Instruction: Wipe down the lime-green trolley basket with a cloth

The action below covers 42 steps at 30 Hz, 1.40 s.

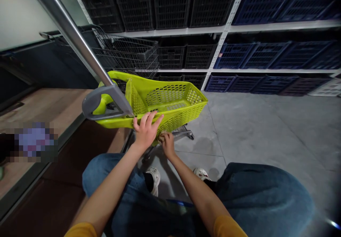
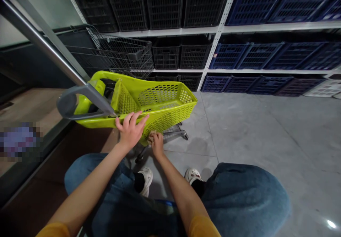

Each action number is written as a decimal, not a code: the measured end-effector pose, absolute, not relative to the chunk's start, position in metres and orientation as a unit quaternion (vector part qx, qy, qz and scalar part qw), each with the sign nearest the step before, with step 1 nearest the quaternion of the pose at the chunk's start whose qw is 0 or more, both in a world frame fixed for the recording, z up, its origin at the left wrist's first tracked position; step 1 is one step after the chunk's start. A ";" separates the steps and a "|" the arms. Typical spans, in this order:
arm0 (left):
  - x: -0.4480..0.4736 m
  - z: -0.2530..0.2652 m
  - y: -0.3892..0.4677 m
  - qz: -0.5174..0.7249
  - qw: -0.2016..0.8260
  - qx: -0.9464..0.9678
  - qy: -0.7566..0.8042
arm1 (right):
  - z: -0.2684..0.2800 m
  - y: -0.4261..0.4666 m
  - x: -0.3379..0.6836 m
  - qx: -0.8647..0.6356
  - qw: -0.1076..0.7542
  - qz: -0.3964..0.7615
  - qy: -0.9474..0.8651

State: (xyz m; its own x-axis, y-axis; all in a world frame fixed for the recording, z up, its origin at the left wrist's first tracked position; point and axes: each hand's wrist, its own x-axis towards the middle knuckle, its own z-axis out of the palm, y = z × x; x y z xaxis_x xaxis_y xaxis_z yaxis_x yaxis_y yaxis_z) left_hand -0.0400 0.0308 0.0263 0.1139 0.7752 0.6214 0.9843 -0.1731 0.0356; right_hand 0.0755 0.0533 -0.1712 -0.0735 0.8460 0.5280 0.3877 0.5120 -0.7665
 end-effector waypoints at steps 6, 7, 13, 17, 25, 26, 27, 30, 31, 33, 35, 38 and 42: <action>-0.035 0.031 0.031 -0.259 0.200 -0.720 -0.612 | -0.098 0.114 0.103 -0.502 0.642 0.194 -0.545; -0.034 0.031 0.031 -0.259 0.199 -0.719 -0.613 | -0.092 0.118 0.103 -0.509 0.652 0.192 -0.528; -0.035 0.029 0.034 -0.259 0.207 -0.727 -0.602 | -0.130 0.091 0.079 -0.510 0.595 0.221 -0.580; -0.040 0.030 0.039 -0.255 0.203 -0.738 -0.591 | -0.155 0.086 0.095 -0.470 0.542 0.220 -0.661; -0.048 0.030 0.056 -0.247 0.195 -0.751 -0.581 | -0.102 0.174 0.150 -0.558 0.642 0.121 -0.511; -0.049 0.030 0.058 -0.248 0.190 -0.752 -0.580 | -0.102 0.173 0.143 -0.555 0.640 0.122 -0.518; -0.050 0.031 0.061 -0.248 0.185 -0.754 -0.579 | -0.106 0.167 0.132 -0.549 0.631 0.127 -0.533; -0.054 0.036 0.068 -0.235 0.177 -0.758 -0.581 | -0.129 0.135 0.089 -0.515 0.569 0.161 -0.620; -0.056 0.039 0.069 -0.227 0.175 -0.760 -0.583 | -0.137 0.125 0.077 -0.498 0.544 0.175 -0.652; -0.059 0.046 0.071 -0.209 0.170 -0.762 -0.589 | -0.146 0.114 0.064 -0.473 0.512 0.193 -0.691; -0.061 0.053 0.073 -0.195 0.165 -0.758 -0.600 | -0.146 0.119 0.068 -0.470 0.518 0.193 -0.688; -0.061 0.061 0.075 -0.185 0.163 -0.740 -0.625 | -0.129 0.149 0.096 -0.500 0.562 0.165 -0.638; -0.060 0.060 0.081 -0.187 0.169 -0.720 -0.647 | -0.112 0.177 0.117 -0.524 0.593 0.130 -0.597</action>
